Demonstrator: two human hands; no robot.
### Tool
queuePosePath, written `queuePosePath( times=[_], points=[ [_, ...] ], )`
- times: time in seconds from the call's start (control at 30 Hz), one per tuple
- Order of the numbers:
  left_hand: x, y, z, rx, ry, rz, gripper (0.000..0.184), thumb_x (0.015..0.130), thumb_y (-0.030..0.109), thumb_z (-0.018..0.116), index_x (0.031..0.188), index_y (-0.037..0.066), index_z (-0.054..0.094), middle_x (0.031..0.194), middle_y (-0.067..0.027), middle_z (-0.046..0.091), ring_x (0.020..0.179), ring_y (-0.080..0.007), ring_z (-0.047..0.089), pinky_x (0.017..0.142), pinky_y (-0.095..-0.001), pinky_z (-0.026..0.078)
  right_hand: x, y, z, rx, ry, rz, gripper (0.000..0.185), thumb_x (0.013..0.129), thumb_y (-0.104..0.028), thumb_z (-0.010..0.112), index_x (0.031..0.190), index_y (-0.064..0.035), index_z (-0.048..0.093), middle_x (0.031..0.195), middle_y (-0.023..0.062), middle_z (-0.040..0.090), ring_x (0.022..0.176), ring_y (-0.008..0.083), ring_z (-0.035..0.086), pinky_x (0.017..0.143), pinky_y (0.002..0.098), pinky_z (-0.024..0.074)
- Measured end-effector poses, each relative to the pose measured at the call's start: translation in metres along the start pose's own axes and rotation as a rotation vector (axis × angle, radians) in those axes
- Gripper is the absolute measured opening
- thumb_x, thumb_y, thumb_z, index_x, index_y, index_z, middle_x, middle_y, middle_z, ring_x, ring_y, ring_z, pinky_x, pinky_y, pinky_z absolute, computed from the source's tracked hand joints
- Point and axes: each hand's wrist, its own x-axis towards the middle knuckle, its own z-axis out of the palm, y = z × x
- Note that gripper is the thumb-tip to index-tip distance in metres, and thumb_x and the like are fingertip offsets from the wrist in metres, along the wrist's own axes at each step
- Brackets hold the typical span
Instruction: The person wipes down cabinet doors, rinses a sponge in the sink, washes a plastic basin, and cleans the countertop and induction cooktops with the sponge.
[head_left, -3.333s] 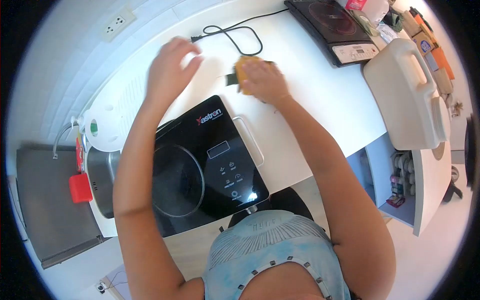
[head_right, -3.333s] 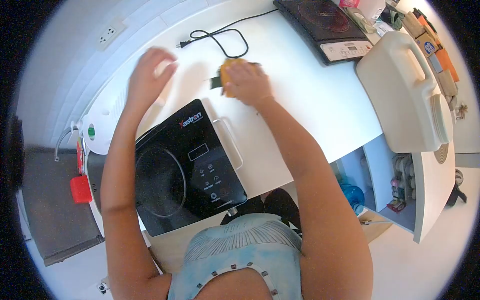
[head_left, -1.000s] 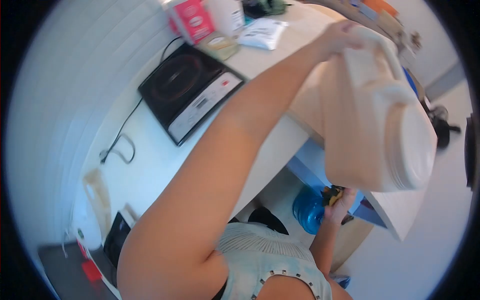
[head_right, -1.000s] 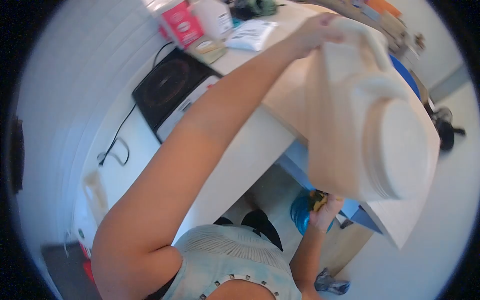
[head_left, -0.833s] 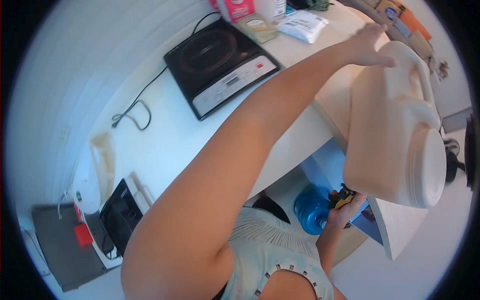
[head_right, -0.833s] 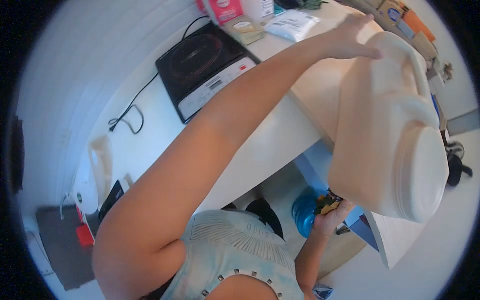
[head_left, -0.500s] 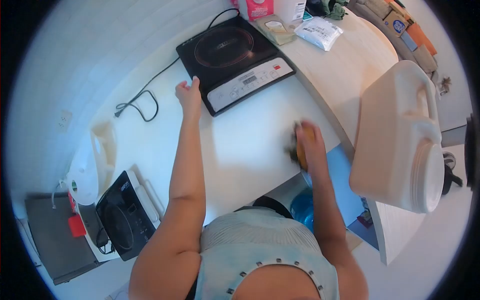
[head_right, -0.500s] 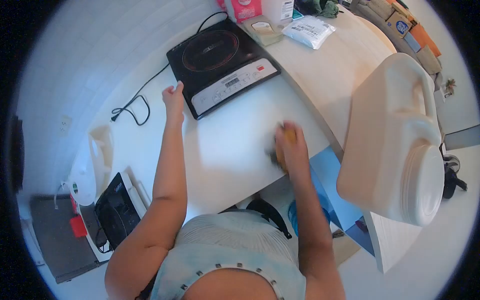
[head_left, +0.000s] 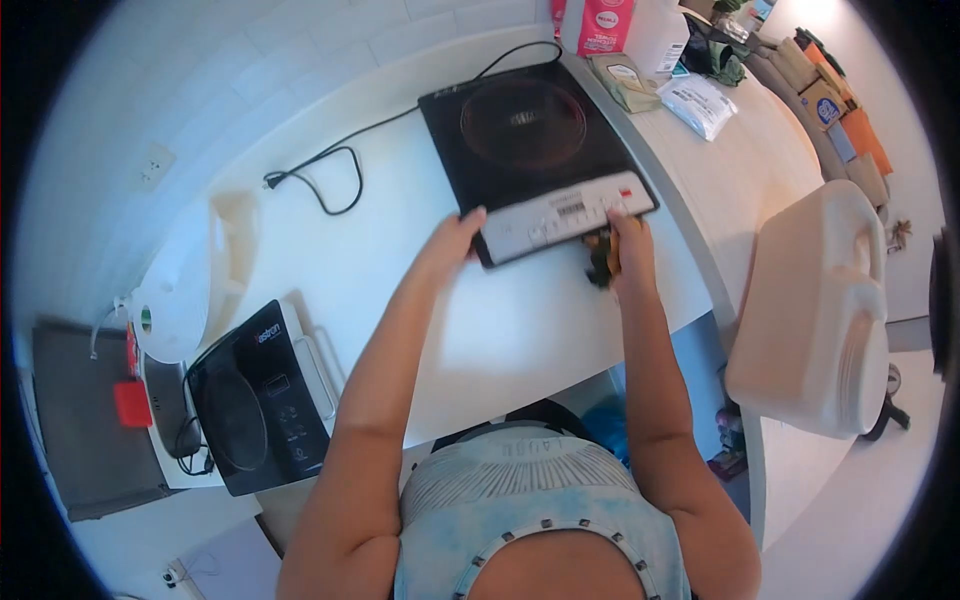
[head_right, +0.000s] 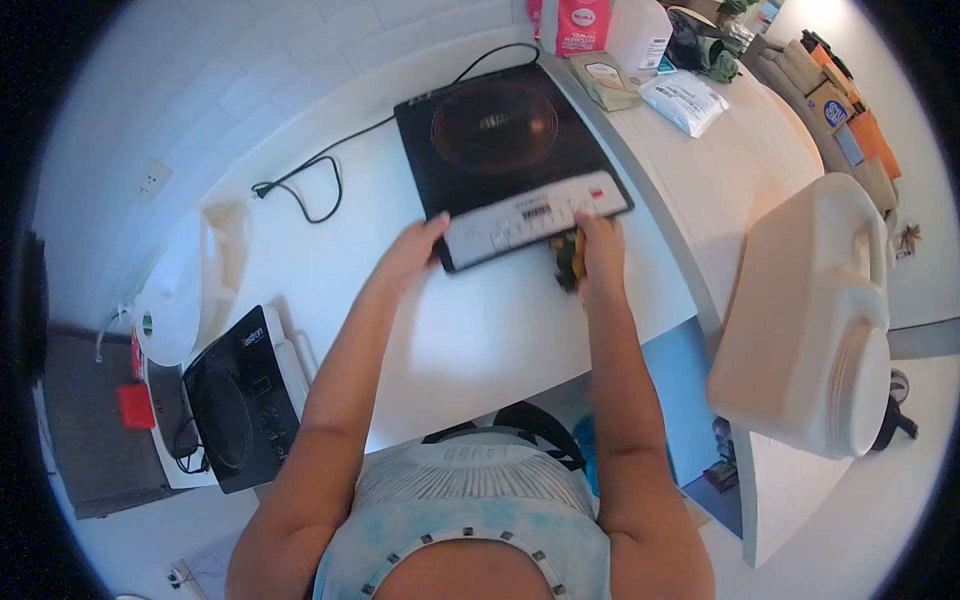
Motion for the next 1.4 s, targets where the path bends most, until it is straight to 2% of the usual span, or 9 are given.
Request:
queuePosePath(
  times=[0.2,0.33,0.5,0.6,0.87,1.0,1.1,1.27,1.4],
  points=[
    [-0.114,-0.060,0.018,-0.128,-0.341,-0.184,0.050,0.089,0.036,0.053,0.121,0.000,0.042,0.106,-0.0107,0.058,0.095,-0.0205,0.058,0.085,-0.0365,0.048,-0.129,-0.004,-0.056,-0.005,0.062,0.078,0.029,0.082,-0.014,0.062,0.103,-0.0015,0.046,0.094,0.0107,0.058,0.080,0.0171,0.061,0.069,0.0287,0.0520],
    [-0.132,-0.064,-0.029,0.569,-0.505,-0.035,0.024,0.088,0.023,0.054,0.098,0.001,0.058,0.087,-0.0078,0.063,0.079,-0.0166,0.060,0.075,-0.0301,0.048,-0.166,-0.007,-0.087,-0.040,0.081,0.093,0.025,0.083,-0.011,0.061,0.100,-0.0020,0.045,0.090,0.0098,0.059,0.080,0.0166,0.062,0.070,0.0288,0.0526],
    [-0.123,-0.014,-0.160,1.431,0.611,0.062,0.031,0.078,0.037,0.060,0.085,0.008,0.062,0.083,-0.0102,0.064,0.083,-0.0274,0.062,0.067,-0.0396,0.048,-0.173,0.003,-0.091,0.018,0.105,0.046,0.021,0.084,-0.015,0.060,0.094,-0.0033,0.045,0.084,0.0089,0.059,0.070,0.0147,0.061,0.059,0.0261,0.0525],
    [-0.105,-0.027,-0.203,1.565,0.588,-0.097,0.051,0.070,0.050,0.065,0.092,0.003,0.061,0.091,-0.0139,0.063,0.086,-0.0283,0.061,0.071,-0.0396,0.048,-0.176,0.006,-0.088,0.005,0.156,0.022,0.021,0.085,-0.016,0.060,0.094,-0.0032,0.045,0.084,0.0089,0.059,0.069,0.0147,0.061,0.058,0.0264,0.0529],
    [-0.067,-0.055,-0.228,1.263,0.183,-0.182,0.051,0.073,0.041,0.061,0.099,-0.003,0.057,0.093,-0.0173,0.064,0.089,-0.0296,0.061,0.075,-0.0383,0.048,-0.191,0.028,-0.070,0.011,0.066,0.032,0.021,0.086,-0.016,0.057,0.101,-0.0044,0.047,0.094,0.0090,0.059,0.079,0.0161,0.061,0.063,0.0290,0.0533],
    [-0.037,-0.065,-0.243,1.171,0.388,0.033,0.043,0.079,0.036,0.055,0.095,-0.005,0.056,0.085,-0.0168,0.064,0.080,-0.0276,0.063,0.072,-0.0386,0.048,-0.214,0.050,-0.013,0.001,-0.017,0.065,0.032,0.084,-0.017,0.060,0.109,-0.0034,0.045,0.098,0.0091,0.058,0.084,0.0167,0.060,0.073,0.0297,0.0518],
    [-0.039,-0.050,-0.213,0.368,0.295,0.146,0.041,0.087,0.044,0.046,0.087,0.003,0.051,0.068,-0.0075,0.061,0.062,-0.0138,0.059,0.054,-0.0239,0.042,-0.211,0.075,0.006,-0.003,-0.054,0.075,0.034,0.084,-0.019,0.061,0.110,-0.0040,0.045,0.096,0.0081,0.059,0.085,0.0158,0.059,0.073,0.0306,0.0506],
    [-0.072,-0.021,-0.140,0.024,0.180,-0.181,0.063,0.083,0.056,0.051,0.109,-0.001,0.055,0.102,-0.0098,0.062,0.095,-0.0194,0.057,0.080,-0.0318,0.043,-0.205,-0.003,0.007,-1.378,-0.409,0.066,0.046,0.078,-0.037,0.064,0.109,-0.0063,0.050,0.099,0.0148,0.058,0.094,0.0319,0.057,0.074,0.0406,0.0478],
    [-0.065,-0.038,-0.139,-0.218,0.115,-0.157,0.060,0.084,0.049,0.056,0.116,-0.002,0.052,0.111,-0.0109,0.059,0.102,-0.0210,0.055,0.086,-0.0327,0.042,-0.155,-0.042,-0.003,-1.507,0.034,-0.285,0.047,0.078,-0.040,0.062,0.112,-0.0100,0.051,0.124,0.0164,0.048,0.101,0.0346,0.053,0.082,0.0442,0.0447]
  ],
)
